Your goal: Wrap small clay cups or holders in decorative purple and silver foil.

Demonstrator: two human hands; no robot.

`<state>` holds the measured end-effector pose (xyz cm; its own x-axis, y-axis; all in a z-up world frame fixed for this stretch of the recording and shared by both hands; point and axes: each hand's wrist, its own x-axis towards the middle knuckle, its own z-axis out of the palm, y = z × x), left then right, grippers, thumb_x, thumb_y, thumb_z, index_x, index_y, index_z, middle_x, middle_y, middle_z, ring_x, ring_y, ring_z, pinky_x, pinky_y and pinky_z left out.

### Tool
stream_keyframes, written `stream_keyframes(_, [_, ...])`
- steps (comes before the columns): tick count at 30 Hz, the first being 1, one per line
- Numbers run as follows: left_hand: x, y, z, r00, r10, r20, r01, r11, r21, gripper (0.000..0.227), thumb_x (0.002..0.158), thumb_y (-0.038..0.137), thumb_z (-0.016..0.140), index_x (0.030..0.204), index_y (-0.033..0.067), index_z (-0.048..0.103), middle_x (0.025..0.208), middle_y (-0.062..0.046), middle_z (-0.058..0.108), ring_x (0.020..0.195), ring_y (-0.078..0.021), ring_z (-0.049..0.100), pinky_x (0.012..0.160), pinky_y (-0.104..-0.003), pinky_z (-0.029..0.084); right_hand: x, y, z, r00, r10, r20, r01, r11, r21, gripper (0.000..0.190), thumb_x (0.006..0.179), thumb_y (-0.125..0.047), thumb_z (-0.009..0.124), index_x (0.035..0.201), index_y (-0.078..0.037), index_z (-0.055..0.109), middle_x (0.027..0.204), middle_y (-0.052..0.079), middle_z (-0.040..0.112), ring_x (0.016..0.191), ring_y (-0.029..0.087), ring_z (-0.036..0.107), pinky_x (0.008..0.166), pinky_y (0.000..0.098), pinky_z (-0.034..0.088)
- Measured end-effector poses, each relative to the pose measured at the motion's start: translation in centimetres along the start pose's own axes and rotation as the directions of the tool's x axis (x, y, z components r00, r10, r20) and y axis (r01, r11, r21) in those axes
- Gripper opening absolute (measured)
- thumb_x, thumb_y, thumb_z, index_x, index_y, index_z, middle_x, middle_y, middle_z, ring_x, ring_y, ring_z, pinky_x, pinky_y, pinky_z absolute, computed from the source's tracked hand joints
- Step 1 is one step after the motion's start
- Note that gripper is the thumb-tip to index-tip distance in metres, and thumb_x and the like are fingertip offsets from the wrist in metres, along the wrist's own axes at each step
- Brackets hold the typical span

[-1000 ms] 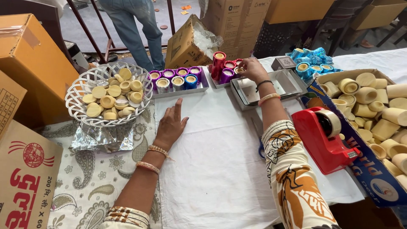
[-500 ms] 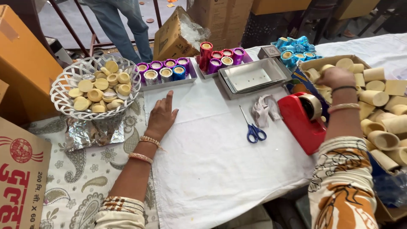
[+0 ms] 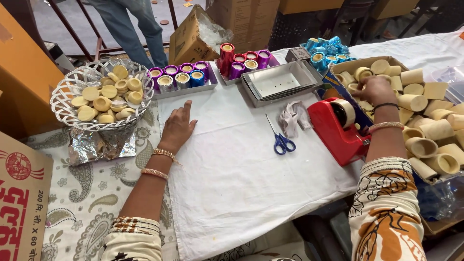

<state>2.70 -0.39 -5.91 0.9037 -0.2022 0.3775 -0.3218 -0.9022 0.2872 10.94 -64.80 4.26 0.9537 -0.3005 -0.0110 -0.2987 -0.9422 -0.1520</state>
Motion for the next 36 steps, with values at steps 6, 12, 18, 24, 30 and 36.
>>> stream_keyframes(6, [0.3,0.2,-0.4,0.995,-0.033,-0.090,0.019,0.988,-0.152,0.046,0.091,0.020,0.076,0.130,0.0084,0.055,0.101,-0.013,0.072,0.100,-0.0272,0.070,0.088,-0.039,0.059,-5.4,-8.0,-4.7,0.821,-0.368,-0.437,0.367,0.926,-0.089,0.036,0.085,-0.030,0.090,0.107,-0.004,0.078,0.095,0.013,0.078,0.085,0.022,0.073,0.084,0.0390,0.058])
stream_keyframes(12, [1.5,2.6,1.1,0.999,-0.021,0.033,0.037,0.736,-0.676,0.052,0.090,0.030,0.076,0.133,0.0097,0.056,0.113,-0.012,0.071,0.108,-0.0215,0.073,0.086,-0.030,0.063,-10.4,-21.0,-2.4,0.723,-0.631,-0.281,0.688,0.620,0.378,0.021,0.095,-0.021,0.075,0.101,-0.001,0.069,0.097,0.008,0.072,0.083,0.014,0.072,0.068,0.0280,0.062])
stream_keyframes(18, [0.2,7.4,-2.1,0.966,0.119,0.231,0.194,0.263,-0.945,0.089,0.074,0.027,0.085,0.147,0.0210,0.032,0.132,-0.006,0.060,0.119,-0.0201,0.065,0.100,-0.035,0.059,-18.6,-32.2,3.3,0.383,-0.916,-0.120,0.831,0.284,0.479,0.023,0.091,-0.020,0.076,0.099,-0.002,0.065,0.100,0.011,0.071,0.080,0.017,0.071,0.069,0.0263,0.062])
stream_keyframes(24, [0.3,5.2,-0.1,0.989,0.049,0.143,0.093,0.544,-0.834,0.060,0.078,0.012,0.086,0.127,0.0122,0.053,0.117,-0.004,0.068,0.114,-0.0165,0.066,0.101,-0.031,0.057,-15.9,-28.2,3.1,0.751,-0.658,0.051,0.659,0.752,-0.013,0.057,0.095,-0.052,0.065,0.126,-0.005,0.055,0.119,0.018,0.065,0.103,0.030,0.067,0.090,0.0410,0.059])
stream_keyframes(30, [0.0,4.4,-1.1,0.994,-0.033,0.100,0.100,0.604,-0.791,0.056,0.076,0.006,0.084,0.120,0.0156,0.050,0.109,-0.004,0.068,0.109,-0.0192,0.068,0.094,-0.035,0.058,-12.5,-19.4,4.6,0.873,-0.364,0.324,0.387,0.922,-0.007,0.062,0.089,-0.040,0.076,0.140,-0.016,0.049,0.138,0.025,0.046,0.126,0.042,0.054,0.105,0.0459,0.051])
stream_keyframes(36, [0.1,3.9,0.8,0.997,-0.031,0.073,0.075,0.680,-0.729,0.058,0.073,0.008,0.085,0.118,0.0148,0.050,0.105,-0.004,0.070,0.104,-0.0213,0.071,0.091,-0.035,0.060,-7.6,-18.0,8.6,0.797,-0.585,0.151,0.594,0.804,-0.021,0.032,0.089,-0.018,0.077,0.114,-0.009,0.062,0.116,0.017,0.072,0.109,0.031,0.070,0.093,0.0441,0.060])
